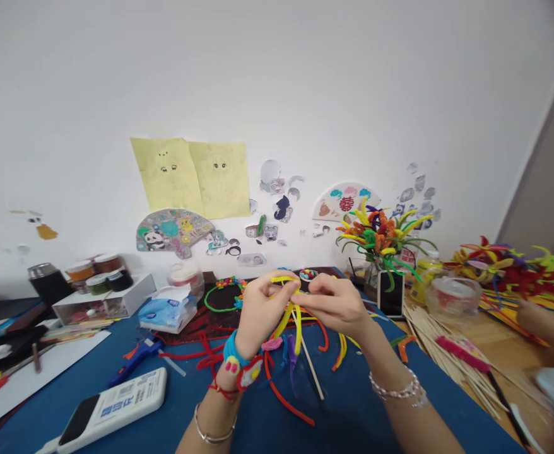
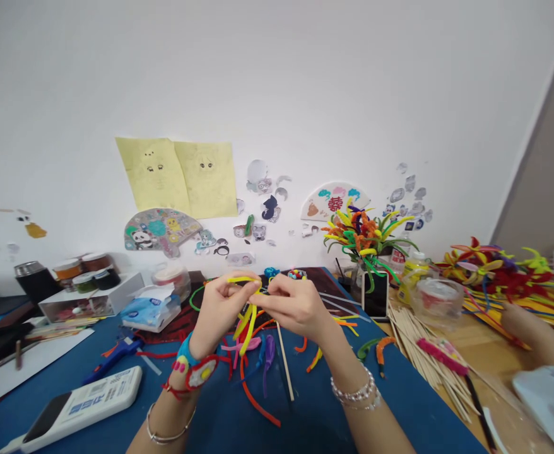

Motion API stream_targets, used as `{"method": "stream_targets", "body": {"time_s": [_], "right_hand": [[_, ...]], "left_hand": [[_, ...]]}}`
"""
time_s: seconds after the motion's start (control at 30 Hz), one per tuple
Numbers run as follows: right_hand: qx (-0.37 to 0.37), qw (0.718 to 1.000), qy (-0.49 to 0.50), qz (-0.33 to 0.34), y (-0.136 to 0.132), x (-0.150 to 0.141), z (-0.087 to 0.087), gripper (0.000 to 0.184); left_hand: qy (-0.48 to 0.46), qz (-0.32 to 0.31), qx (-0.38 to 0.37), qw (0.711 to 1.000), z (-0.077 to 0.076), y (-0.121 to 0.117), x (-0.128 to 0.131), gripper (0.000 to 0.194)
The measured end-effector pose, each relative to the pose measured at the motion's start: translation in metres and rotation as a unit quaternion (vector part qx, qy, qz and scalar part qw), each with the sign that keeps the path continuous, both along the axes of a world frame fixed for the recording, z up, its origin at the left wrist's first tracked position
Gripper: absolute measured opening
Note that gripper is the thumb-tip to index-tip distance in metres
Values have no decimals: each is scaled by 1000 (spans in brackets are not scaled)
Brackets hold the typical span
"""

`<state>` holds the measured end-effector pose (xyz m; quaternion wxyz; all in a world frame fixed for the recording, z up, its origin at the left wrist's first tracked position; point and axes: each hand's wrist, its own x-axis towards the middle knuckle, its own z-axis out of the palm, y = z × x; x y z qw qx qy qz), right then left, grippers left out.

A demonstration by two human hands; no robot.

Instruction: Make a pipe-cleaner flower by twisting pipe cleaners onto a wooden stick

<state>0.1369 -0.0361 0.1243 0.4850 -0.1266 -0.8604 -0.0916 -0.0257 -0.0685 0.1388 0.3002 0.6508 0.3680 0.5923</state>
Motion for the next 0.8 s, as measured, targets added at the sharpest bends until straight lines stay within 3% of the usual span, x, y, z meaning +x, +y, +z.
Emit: {"method": "stream_targets", "body": {"time_s": [0.1, 0.2, 0.33, 0.4, 0.53, 0.63, 0.7, 0.8], "right_hand": [[23, 997, -49, -46, -6, 0, 2, 24], [13, 997, -15, -78, -6, -8, 0, 24], [-50, 994, 61, -75, -3, -17, -2, 22], [-80, 992, 83, -54, -5, -18, 0, 22], [-145, 981, 128, -11, -16, -21, 6, 23], [-232, 954, 190, 28, -21, -24, 9, 20], [-311, 919, 232, 68, -22, -26, 10, 16], [-457, 829, 285, 149, -20, -27, 10, 19]], "left_hand": [[33, -64, -56, 996, 4, 1, -9, 28], [38, -140, -65, 987, 11, -4, -20, 37], [97, -227, -45, 968, 17, -14, -29, 79], [115, -207, -18, 971, 16, -15, -28, 74], [83, -33, 56, 994, 6, -5, -16, 30], [36, 32, 89, 995, 0, 2, -8, 21], [13, 45, 119, 992, -2, 3, -6, 20], [15, 37, 146, 988, -4, 2, -6, 18]]}}
